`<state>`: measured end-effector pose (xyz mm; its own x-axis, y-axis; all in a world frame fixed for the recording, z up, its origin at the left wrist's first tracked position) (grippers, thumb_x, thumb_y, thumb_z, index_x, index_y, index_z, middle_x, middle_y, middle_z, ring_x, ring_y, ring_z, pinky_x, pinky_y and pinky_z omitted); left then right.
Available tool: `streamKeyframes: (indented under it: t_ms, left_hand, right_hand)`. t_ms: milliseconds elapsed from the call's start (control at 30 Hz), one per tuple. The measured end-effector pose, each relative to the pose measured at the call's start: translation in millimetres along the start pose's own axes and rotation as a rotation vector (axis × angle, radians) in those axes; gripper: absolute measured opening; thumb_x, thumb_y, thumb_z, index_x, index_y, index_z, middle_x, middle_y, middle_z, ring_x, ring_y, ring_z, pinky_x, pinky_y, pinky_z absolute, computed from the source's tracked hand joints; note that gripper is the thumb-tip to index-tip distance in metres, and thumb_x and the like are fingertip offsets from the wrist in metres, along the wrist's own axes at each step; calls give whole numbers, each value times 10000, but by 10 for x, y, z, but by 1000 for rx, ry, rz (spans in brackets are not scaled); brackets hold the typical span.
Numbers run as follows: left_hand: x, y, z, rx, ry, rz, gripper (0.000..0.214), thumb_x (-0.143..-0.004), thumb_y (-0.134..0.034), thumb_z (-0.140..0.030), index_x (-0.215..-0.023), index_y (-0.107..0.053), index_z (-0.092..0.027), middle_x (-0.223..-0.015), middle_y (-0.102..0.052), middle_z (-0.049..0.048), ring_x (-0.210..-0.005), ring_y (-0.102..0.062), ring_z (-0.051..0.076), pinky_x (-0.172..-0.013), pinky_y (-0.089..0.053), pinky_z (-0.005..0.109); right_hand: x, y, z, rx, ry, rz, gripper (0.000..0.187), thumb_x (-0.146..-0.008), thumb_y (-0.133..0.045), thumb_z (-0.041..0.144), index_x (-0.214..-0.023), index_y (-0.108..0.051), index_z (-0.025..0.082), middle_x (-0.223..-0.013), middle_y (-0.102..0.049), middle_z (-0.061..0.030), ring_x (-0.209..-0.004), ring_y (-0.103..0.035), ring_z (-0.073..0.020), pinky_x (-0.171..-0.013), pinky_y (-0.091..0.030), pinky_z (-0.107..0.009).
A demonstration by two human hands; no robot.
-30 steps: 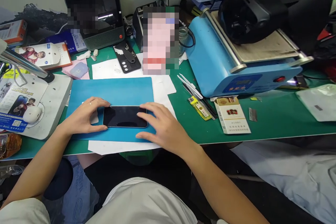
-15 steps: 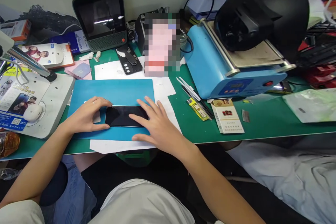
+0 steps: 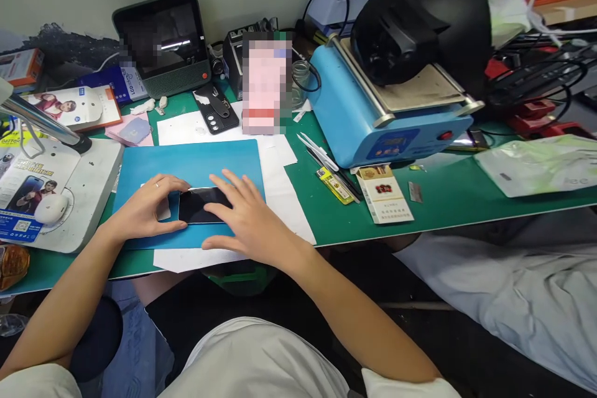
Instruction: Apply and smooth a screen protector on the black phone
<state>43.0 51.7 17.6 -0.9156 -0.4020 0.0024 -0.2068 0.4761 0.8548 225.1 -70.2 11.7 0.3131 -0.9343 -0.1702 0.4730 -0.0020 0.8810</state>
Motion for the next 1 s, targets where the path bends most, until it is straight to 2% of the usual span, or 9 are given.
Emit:
streamKeyframes:
  t_ms: [100,167,300,433,533,633,767,867,1000]
  left_hand:
    - [-3,2,-1,-9,-4,5,551,-877,-761,-496,-1312,-520,-259,-1332,-628,86,-1229,-577,309,-1025,-464,462]
    - [-4,2,-4,-11,-5,5,551,-880,-759,-492,-1315,-520,-254,-1337,-627,87,-1234,-575,307,-1033,-460,462]
    - [-5,-4,-8,1,7,6,552,-877,-755,-490,-1328,-536,-258,-1371,-620,86,-1268,-561,318,-1040,-468,468]
    - [-1,-5,-6,14,15,3,543,-874,-745,-496,-1323,-551,-259,-1374,-622,85,-1269,-561,326,-1039,-473,476]
    - [3,-5,2,17,17,5,541,-871,-749,-499,-1317,-553,-263,-1368,-625,84,-1264,-563,325,-1030,-474,471]
    - [4,-1,4,4,7,5,549,-878,-755,-502,-1321,-533,-267,-1360,-623,86,-1256,-564,318,-1030,-463,465]
    - [-3,16,-12,-2,-20,-4,544,-886,-755,-497,-1314,-517,-261,-1319,-633,74,-1217,-579,298,-1039,-450,451]
    - [-7,18,-14,-6,-12,0,542,-889,-755,-491,-1317,-514,-261,-1321,-631,70,-1219,-577,293,-1045,-447,448]
    - [-6,5,-7,-2,5,13,549,-887,-754,-495,-1327,-519,-265,-1366,-618,79,-1268,-558,311,-1053,-448,454]
  right_hand:
    - [-146,-39,28,14,-7,23,633,-910,-619,667,-1313,-689,184,-1698,-313,-203,-1606,-164,-414,-1250,-219,-710]
    - [-103,-31,-66,-1,-46,22,623,-892,-641,674,-1296,-702,203,-1700,-316,-189,-1607,-154,-420,-1248,-211,-716]
    - [210,61,-404,-38,-154,-18,605,-868,-653,706,-1276,-717,264,-1692,-344,-145,-1605,-155,-430,-1225,-238,-742]
    - [462,158,-633,-50,-201,-39,593,-877,-614,733,-1225,-736,270,-1677,-370,-138,-1597,-179,-437,-1212,-248,-755]
    - [427,165,-570,-50,-196,-62,611,-869,-609,746,-1196,-727,243,-1674,-373,-155,-1595,-190,-432,-1221,-254,-737]
    - [217,66,-304,-63,-136,-44,681,-858,-621,746,-1281,-685,217,-1685,-349,-177,-1601,-184,-419,-1233,-275,-700]
    - [-48,-84,17,-34,-49,0,708,-876,-629,711,-1349,-655,185,-1705,-298,-196,-1608,-140,-425,-1246,-219,-710]
    - [17,-92,-41,-32,-92,2,673,-882,-634,697,-1329,-669,194,-1708,-294,-193,-1608,-136,-431,-1242,-218,-716]
    - [399,26,-367,-55,-221,-62,641,-872,-609,736,-1259,-703,234,-1691,-336,-175,-1601,-150,-451,-1219,-228,-757]
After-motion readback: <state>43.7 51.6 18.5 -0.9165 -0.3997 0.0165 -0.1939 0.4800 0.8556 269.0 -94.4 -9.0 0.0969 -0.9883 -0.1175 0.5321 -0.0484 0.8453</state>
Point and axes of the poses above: each hand's wrist, its own x-axis away from the middle knuckle, its own y-axis out of the back of the hand, z = x × y, the point moved 5 cm from there along -x, towards the middle knuckle
